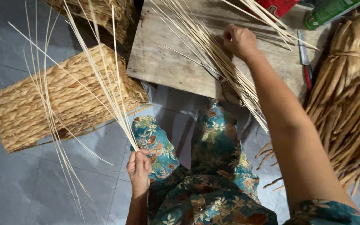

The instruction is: The person sits on the floor and prepares thin wicker strips by splitting them with a knife and trimming ends with scissors. The person repeatedly picks up strips, splits them lengthwise, and cuts them to size, placing finished pieces on a nearby wooden board.

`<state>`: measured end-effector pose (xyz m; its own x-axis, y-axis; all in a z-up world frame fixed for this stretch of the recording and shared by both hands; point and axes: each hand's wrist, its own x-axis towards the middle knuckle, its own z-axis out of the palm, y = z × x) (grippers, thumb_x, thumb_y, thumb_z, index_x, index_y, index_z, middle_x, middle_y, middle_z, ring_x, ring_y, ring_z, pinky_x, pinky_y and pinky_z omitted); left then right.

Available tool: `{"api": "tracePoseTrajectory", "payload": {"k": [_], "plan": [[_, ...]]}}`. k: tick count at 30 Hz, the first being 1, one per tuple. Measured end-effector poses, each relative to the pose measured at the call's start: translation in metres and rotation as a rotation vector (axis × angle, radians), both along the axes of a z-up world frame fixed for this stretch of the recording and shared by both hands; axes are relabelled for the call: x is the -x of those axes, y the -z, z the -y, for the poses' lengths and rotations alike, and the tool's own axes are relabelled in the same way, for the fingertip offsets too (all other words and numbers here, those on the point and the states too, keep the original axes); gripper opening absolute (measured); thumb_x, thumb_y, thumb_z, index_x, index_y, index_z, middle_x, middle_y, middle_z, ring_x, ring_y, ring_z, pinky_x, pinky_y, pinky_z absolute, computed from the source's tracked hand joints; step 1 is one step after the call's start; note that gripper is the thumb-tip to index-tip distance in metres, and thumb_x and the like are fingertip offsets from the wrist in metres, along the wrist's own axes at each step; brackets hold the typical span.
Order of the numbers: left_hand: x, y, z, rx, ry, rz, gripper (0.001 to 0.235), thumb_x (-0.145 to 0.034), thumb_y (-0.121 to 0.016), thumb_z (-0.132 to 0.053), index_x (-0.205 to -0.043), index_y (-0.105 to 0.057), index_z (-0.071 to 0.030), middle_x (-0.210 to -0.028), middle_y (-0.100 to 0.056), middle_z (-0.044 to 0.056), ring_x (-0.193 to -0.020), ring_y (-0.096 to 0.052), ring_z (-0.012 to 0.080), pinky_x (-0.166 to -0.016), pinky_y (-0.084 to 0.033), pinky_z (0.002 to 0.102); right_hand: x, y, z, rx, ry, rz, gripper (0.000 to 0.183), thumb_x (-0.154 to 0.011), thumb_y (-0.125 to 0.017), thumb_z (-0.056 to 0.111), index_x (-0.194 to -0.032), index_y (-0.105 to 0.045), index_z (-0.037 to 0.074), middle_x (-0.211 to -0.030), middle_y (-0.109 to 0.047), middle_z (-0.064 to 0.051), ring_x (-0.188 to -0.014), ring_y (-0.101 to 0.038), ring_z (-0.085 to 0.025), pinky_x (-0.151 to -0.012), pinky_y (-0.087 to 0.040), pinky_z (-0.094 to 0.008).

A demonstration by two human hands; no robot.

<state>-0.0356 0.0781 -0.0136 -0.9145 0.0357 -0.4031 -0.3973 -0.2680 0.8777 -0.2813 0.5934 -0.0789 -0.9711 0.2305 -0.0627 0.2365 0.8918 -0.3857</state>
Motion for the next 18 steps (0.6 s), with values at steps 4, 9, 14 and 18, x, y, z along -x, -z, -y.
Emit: {"api": "tracePoseTrajectory", "payload": {"k": [4, 9, 14, 18], "plan": [[0.000, -0.001, 0.001, -0.026, 0.009, -0.035, 0.027, -0.109, -0.050, -0.025, -0.102, -0.063, -0.002, -0.062, -0.040, -0.005, -0.051, -0.031, 0.0027, -0.045, -0.024, 0.022, -0.029, -0.068, -0.014, -0.036, -0.250, -0.227, 0.014, -0.097, -0.075, 0.018, -0.110, -0.077, 0.013, -0.101, -0.076, -0.011, -0.081, -0.072, -0.026, -0.067, -0.056, -0.040], [0.008, -0.020, -0.004, -0.026, -0.033, -0.187, 0.022, -0.108, -0.054, -0.015, -0.114, -0.065, 0.003, -0.065, -0.037, -0.008, -0.054, -0.032, 0.0016, -0.048, -0.025, 0.022, -0.075, -0.152, -0.010, 0.260, -0.213, -0.299, 0.009, -0.106, -0.073, 0.013, -0.114, -0.074, 0.009, -0.102, -0.076, -0.010, -0.088, -0.073, -0.018, -0.077, -0.058, -0.035], [0.033, -0.061, -0.028, -0.097, -0.051, -0.353, 0.028, -0.109, -0.054, -0.012, -0.127, -0.066, 0.007, -0.064, -0.036, -0.010, -0.054, -0.032, 0.0002, -0.049, -0.025, 0.021, -0.126, -0.181, 0.068, 0.164, -0.248, -0.265, 0.019, -0.097, -0.069, 0.008, -0.114, -0.076, 0.016, -0.107, -0.078, -0.005, -0.089, -0.075, -0.017, -0.075, -0.061, -0.034], [0.064, -0.088, -0.071, 0.011, 0.045, -0.291, 0.039, -0.107, -0.055, -0.015, -0.140, -0.060, 0.004, -0.067, -0.041, -0.010, -0.053, -0.033, -0.0009, -0.046, -0.026, 0.020, -0.159, -0.189, 0.148, 0.188, -0.391, -0.408, 0.020, -0.094, -0.071, 0.009, -0.112, -0.076, 0.016, -0.110, -0.076, -0.009, -0.093, -0.074, -0.027, -0.078, -0.060, -0.038]]}}
